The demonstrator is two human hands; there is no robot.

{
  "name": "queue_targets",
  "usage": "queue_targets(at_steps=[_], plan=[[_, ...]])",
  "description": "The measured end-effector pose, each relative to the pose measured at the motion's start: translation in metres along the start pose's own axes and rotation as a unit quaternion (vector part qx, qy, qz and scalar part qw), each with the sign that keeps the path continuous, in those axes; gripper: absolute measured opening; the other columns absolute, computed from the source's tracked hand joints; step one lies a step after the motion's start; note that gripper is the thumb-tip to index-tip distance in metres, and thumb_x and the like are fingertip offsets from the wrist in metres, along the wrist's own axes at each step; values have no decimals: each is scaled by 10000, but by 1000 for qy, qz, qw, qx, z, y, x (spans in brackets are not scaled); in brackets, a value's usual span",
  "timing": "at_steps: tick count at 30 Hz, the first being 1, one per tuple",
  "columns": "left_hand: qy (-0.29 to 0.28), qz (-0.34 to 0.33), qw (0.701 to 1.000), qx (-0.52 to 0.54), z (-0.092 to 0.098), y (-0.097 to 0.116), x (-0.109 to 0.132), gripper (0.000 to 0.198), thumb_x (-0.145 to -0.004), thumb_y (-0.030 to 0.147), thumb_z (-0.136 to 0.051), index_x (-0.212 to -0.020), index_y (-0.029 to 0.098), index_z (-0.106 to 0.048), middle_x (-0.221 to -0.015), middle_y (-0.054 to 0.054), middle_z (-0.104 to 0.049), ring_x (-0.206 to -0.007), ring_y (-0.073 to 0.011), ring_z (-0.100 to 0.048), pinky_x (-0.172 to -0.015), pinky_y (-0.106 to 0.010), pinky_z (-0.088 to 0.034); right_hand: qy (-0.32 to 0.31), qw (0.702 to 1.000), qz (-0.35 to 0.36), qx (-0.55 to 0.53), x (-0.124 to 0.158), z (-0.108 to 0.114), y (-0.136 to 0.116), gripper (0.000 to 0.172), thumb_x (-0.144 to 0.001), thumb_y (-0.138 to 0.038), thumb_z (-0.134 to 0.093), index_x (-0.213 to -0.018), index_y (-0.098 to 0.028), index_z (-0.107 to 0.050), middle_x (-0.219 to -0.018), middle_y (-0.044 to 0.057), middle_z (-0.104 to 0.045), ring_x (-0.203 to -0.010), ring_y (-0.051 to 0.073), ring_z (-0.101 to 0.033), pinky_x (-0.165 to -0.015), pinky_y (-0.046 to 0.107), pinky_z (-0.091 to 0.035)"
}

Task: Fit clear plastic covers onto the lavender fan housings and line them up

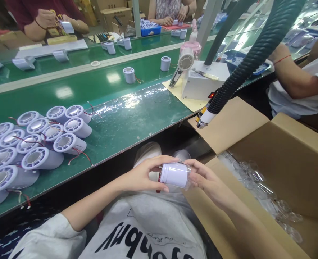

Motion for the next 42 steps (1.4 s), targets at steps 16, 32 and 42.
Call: queue_targets(at_steps=[16,32,42], plan=[[4,-32,999,2,2,0,1,760,-691,216,-818,-1373,313,-497,-1457,-87,-482,-1347,-281,-446,-1084,-421,-422,-23,979,-156,-132,-4,-19,28,599,-933,-668,-386,-795,-125,-598,-597,70,-680,-391,74,-596,-379,95,-470],[16,100,983,153,-7,-7,11,640,-789,327,-733,-1356,303,-435,-1223,-82,-560,-1008,-217,-617,-788,-337,-558,46,895,322,306,18,-12,-16,697,-852,-302,-723,-1432,-392,-348,-1549,52,-308,-1339,288,-427,-1075,482,-424],[-25,77,991,108,-8,1,11,734,-784,245,-744,-1425,356,-404,-1348,-65,-519,-1119,-227,-603,-975,-401,-494,24,983,147,106,11,-7,-7,397,-834,-370,-729,-1219,-328,-639,-1049,34,-711,-808,208,-699,-675,317,-606]])
Point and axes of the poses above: each hand's wrist, its own x-axis away from the middle knuckle, its own z-axis out of the back of the hand, y = z × x, the point moved 7 cm from there along -x, towards the middle knuckle
